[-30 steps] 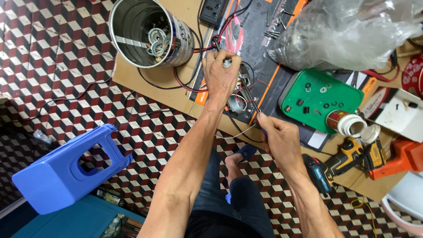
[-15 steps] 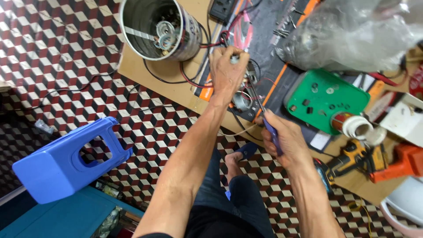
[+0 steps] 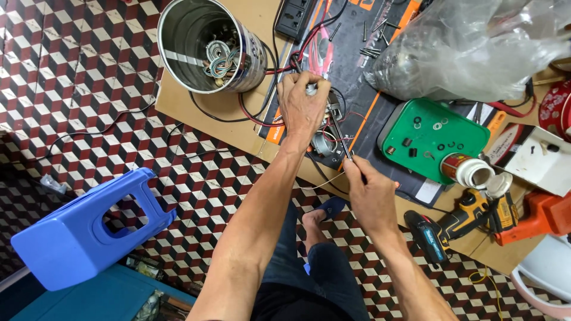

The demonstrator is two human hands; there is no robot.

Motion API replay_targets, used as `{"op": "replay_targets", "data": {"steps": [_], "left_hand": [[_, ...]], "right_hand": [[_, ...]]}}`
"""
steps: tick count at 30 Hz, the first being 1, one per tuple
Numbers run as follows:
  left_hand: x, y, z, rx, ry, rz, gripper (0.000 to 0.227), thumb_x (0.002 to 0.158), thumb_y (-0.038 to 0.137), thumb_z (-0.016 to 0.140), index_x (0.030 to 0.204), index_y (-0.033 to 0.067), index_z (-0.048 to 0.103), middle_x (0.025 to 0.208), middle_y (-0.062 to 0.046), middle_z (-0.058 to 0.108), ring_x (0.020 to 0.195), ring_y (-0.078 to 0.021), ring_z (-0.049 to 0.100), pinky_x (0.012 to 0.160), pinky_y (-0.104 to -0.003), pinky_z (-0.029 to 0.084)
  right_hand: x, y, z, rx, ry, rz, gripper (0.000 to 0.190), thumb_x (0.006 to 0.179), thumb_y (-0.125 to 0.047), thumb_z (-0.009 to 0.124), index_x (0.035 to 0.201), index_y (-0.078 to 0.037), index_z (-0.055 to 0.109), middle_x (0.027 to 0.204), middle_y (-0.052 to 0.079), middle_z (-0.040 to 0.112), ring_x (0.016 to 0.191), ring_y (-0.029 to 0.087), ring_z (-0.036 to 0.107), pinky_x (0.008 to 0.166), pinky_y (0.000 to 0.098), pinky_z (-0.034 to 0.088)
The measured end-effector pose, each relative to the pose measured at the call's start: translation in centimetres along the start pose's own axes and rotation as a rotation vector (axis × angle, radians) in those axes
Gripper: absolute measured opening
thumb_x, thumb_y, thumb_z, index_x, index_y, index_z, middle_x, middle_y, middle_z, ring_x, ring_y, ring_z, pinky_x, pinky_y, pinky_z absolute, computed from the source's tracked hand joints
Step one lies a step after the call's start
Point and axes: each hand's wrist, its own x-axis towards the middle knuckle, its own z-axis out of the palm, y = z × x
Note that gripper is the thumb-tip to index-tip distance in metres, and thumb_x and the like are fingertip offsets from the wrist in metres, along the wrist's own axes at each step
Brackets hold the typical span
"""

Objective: Dismantling and inspecting a small electric motor assembly on a workbench.

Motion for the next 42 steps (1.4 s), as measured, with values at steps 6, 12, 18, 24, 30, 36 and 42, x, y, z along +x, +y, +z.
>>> {"op": "replay_targets", "data": {"steps": [6,12,18,24,30,36,42], "left_hand": [[0.1,-0.1,0.1,0.007,0.006,-0.004,0.018,0.083,0.027,0.069,0.091,0.0117,0.073,0.101,-0.013,0.063,0.104,-0.0323,0.055,0.095,-0.043,0.045],[-0.3,-0.1,0.2,-0.002,-0.002,0.005,0.016,0.083,0.026,0.069,0.091,0.0121,0.073,0.101,-0.013,0.062,0.103,-0.0327,0.054,0.095,-0.044,0.044],[-0.3,-0.3,0.3,-0.003,0.002,0.02,0.015,0.083,0.025,0.07,0.09,0.0126,0.073,0.101,-0.013,0.061,0.103,-0.0323,0.054,0.096,-0.043,0.045],[-0.3,-0.2,0.1,-0.021,-0.001,0.036,0.016,0.083,0.025,0.07,0.091,0.0118,0.073,0.101,-0.012,0.062,0.103,-0.0317,0.055,0.096,-0.043,0.044],[-0.9,0.3,0.5,0.017,0.028,0.08,0.021,0.084,0.027,0.071,0.097,0.0102,0.074,0.108,-0.017,0.061,0.109,-0.0361,0.054,0.097,-0.046,0.044],[-1.7,2.3,-0.6,0.078,-0.043,0.078,0.032,0.082,0.027,0.07,0.106,0.0053,0.071,0.116,-0.019,0.061,0.113,-0.0395,0.055,0.101,-0.049,0.042],[1.9,-6.9,1.8,-0.365,-0.283,-0.302,0.039,0.102,0.032,0.059,0.107,-0.0052,0.07,0.149,-0.014,0.046,0.118,-0.0314,0.062,0.106,-0.042,0.044]], "right_hand": [[0.9,-1.1,-1.0,0.299,-0.135,0.361,0.028,0.1,-0.025,0.062,0.106,-0.002,0.078,0.059,0.0,0.053,0.044,0.008,0.044,0.039,0.0264,0.032],[2.0,0.2,-2.1,0.494,-0.242,0.472,0.03,0.098,-0.028,0.063,0.104,-0.002,0.075,0.056,0.002,0.053,0.037,0.01,0.044,0.033,0.0253,0.028],[2.6,0.9,-2.8,0.634,-0.287,0.584,0.032,0.097,-0.03,0.066,0.108,0.0,0.071,0.059,0.004,0.054,0.036,0.01,0.043,0.031,0.026,0.026],[2.6,0.1,-3.0,0.622,-0.287,0.591,0.032,0.096,-0.03,0.065,0.108,-0.002,0.074,0.058,0.002,0.053,0.036,0.009,0.043,0.03,0.0258,0.026],[2.0,3.2,-2.5,0.506,-0.296,0.414,0.035,0.102,-0.03,0.063,0.098,0.004,0.071,0.062,0.0,0.055,0.043,0.007,0.046,0.036,0.0257,0.033],[-2.7,1.9,-2.2,0.37,-0.002,0.554,0.031,0.1,-0.03,0.06,0.1,-0.001,0.072,0.058,0.003,0.054,0.043,0.009,0.047,0.039,0.0275,0.035],[-6.4,-0.9,2.0,0.343,0.182,0.688,0.043,0.102,-0.034,0.059,0.097,0.008,0.069,0.062,0.005,0.055,0.048,0.014,0.05,0.043,0.0311,0.038]]}}
